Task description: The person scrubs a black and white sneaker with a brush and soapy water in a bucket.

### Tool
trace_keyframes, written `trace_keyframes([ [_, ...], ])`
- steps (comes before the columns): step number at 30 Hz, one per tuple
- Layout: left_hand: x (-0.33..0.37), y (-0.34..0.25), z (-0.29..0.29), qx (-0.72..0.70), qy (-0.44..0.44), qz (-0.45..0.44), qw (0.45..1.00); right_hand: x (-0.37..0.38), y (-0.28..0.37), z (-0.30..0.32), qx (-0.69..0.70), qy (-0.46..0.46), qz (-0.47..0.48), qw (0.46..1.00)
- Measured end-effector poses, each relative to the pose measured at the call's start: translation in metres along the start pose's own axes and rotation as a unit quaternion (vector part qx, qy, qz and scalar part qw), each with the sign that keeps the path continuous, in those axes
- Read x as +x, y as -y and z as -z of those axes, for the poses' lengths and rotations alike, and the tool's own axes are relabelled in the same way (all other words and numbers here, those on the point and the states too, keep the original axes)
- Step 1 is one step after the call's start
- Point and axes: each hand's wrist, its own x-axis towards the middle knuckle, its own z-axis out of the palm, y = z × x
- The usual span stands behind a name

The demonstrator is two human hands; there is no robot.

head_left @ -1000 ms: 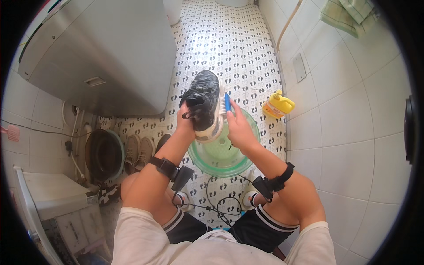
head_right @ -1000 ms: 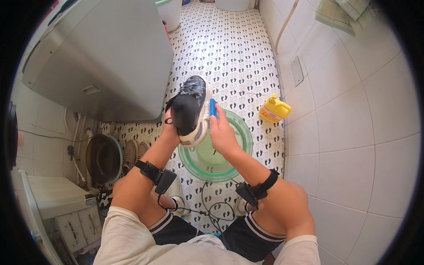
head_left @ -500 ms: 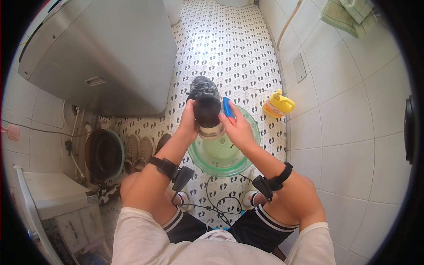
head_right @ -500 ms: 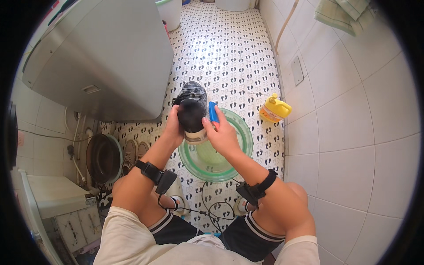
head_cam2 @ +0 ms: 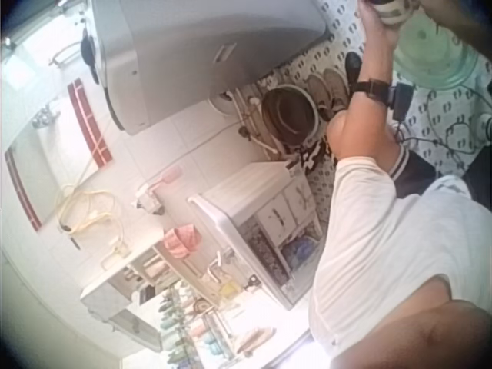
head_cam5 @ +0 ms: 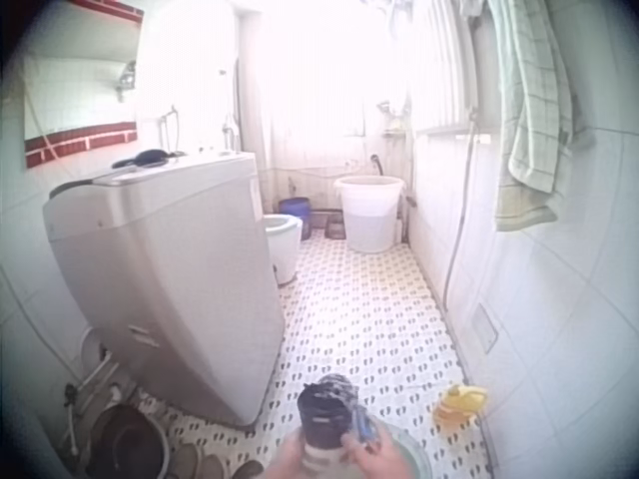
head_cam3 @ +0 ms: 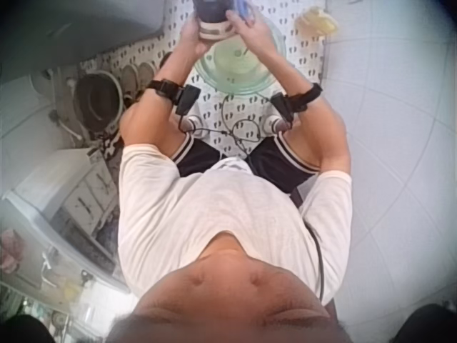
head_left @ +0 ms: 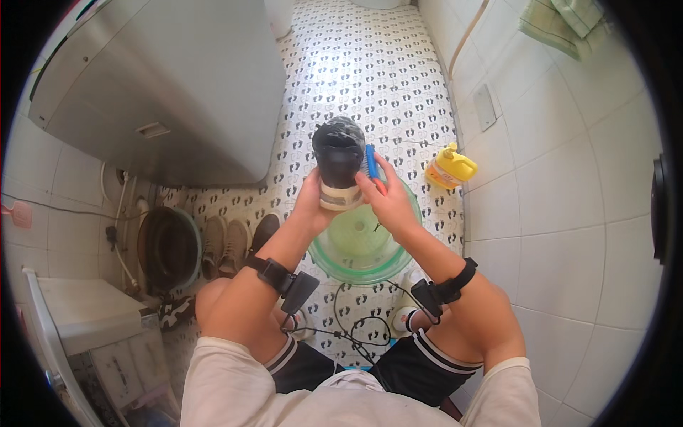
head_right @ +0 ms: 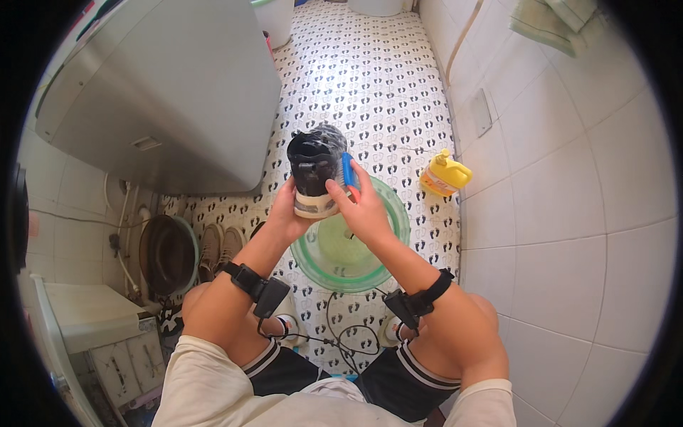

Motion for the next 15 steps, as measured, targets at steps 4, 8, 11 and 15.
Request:
trace_keyframes([
  [4, -0.011, -0.004, -0.017, -0.036, 0.045, 0.020, 0.998, 0.000, 0.002, 0.001, 0.044, 0.010, 0.006, 0.999],
  [8, -0.017, -0.004, -0.023, -0.034, 0.043, 0.027, 0.998, -0.001, 0.010, 0.009, 0.047, 0.008, 0.045, 0.998],
  [11, -0.013, -0.009, -0.013, -0.059, 0.055, 0.010, 0.997, -0.013, 0.034, 0.009, 0.003, 0.025, -0.026, 0.999],
  [15, -0.015, -0.013, -0.021, -0.128, 0.076, -0.010, 0.989, -0.027, 0.043, 0.015, -0.032, 0.036, 0.012, 0.999],
])
